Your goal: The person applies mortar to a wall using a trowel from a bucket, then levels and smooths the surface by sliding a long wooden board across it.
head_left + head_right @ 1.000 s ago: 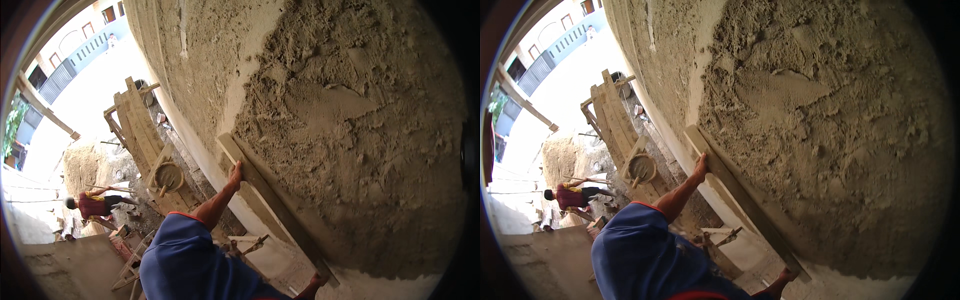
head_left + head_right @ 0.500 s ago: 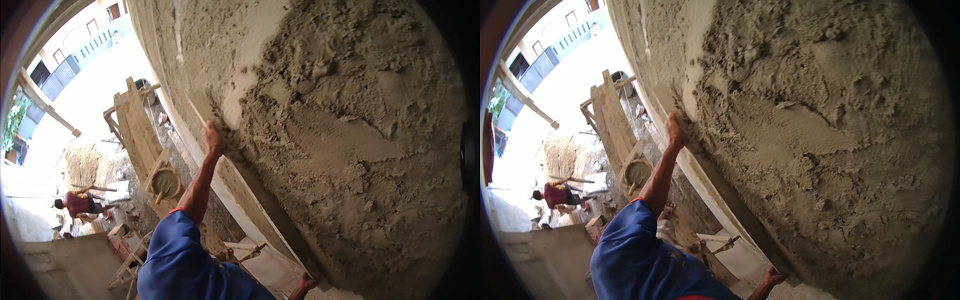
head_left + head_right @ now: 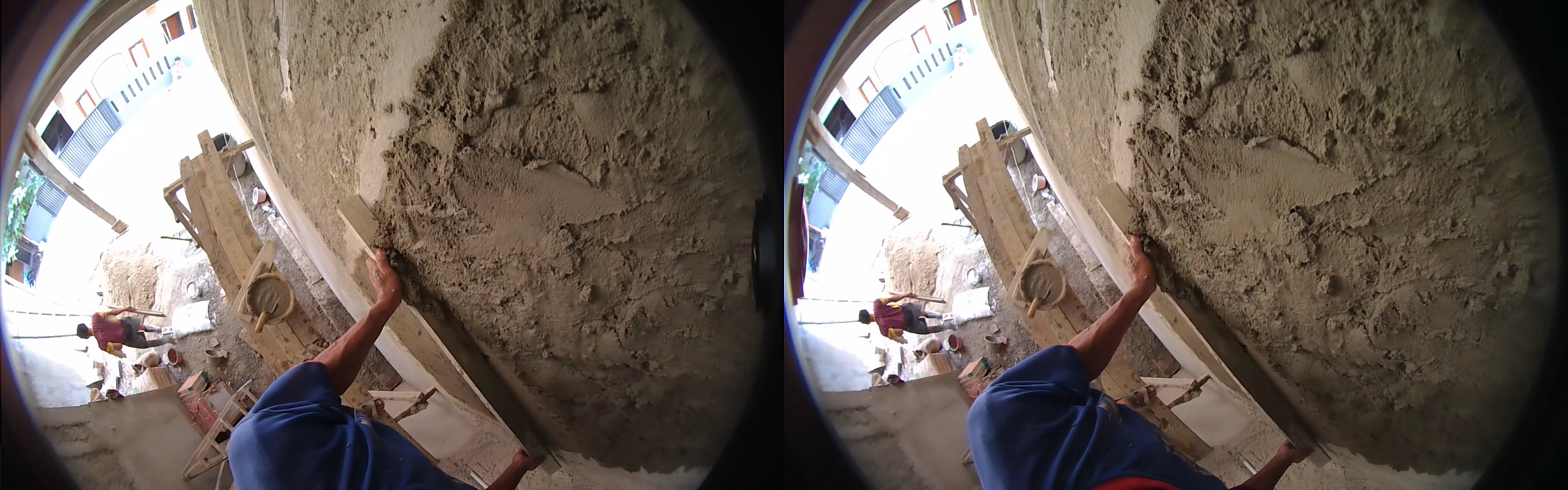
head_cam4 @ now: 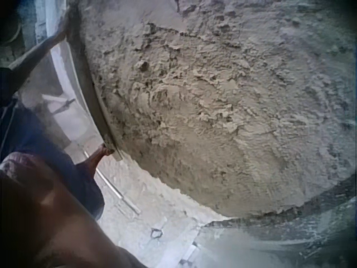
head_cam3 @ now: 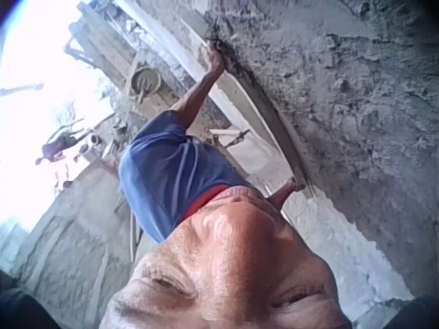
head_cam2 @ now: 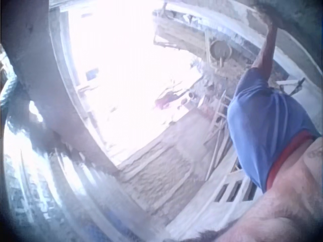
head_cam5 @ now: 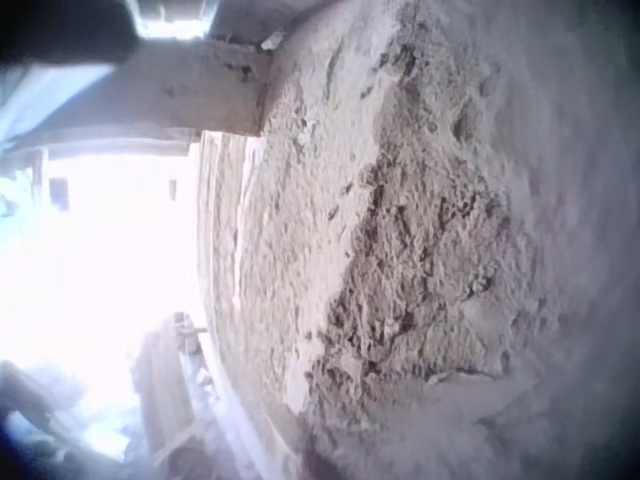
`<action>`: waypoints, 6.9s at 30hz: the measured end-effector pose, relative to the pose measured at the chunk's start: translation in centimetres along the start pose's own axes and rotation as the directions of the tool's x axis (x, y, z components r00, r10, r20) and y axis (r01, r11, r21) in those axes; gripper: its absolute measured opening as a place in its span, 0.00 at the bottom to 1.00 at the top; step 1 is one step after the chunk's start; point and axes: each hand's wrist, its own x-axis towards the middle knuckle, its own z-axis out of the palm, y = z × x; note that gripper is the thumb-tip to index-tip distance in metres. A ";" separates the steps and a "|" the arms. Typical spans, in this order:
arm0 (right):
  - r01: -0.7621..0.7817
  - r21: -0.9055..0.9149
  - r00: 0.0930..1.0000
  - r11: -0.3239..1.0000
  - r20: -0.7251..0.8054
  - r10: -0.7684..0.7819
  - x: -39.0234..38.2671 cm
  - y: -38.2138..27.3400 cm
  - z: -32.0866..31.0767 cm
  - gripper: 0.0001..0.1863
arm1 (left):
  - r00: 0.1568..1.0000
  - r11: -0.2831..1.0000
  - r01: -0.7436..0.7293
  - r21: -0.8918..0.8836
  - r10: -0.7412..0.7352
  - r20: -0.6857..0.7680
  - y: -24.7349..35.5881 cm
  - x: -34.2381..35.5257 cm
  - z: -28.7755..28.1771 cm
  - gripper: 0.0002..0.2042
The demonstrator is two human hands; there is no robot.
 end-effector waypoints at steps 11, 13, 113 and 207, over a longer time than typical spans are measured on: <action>0.006 -0.134 0.998 0.991 0.060 0.002 -15.0 3.1 8.8 0.33 | 0.982 0.982 -0.181 -0.053 0.177 -0.068 17.4 10.1 -2.1 0.37; 0.009 -0.119 0.996 0.993 0.092 0.003 -16.5 2.9 9.5 0.33 | 0.998 0.995 -0.055 -0.078 0.055 0.003 16.8 12.6 -2.0 0.38; -0.017 0.089 0.997 0.996 -0.080 0.024 -19.8 11.4 8.8 0.24 | 0.817 0.959 0.187 -0.213 -0.031 0.575 13.2 20.9 -4.6 0.28; 0.550 0.183 0.835 0.815 -0.079 -0.545 -23.8 -5.6 19.0 0.29 | 0.596 0.964 0.239 -0.116 -0.051 0.801 25.8 13.2 -4.2 0.18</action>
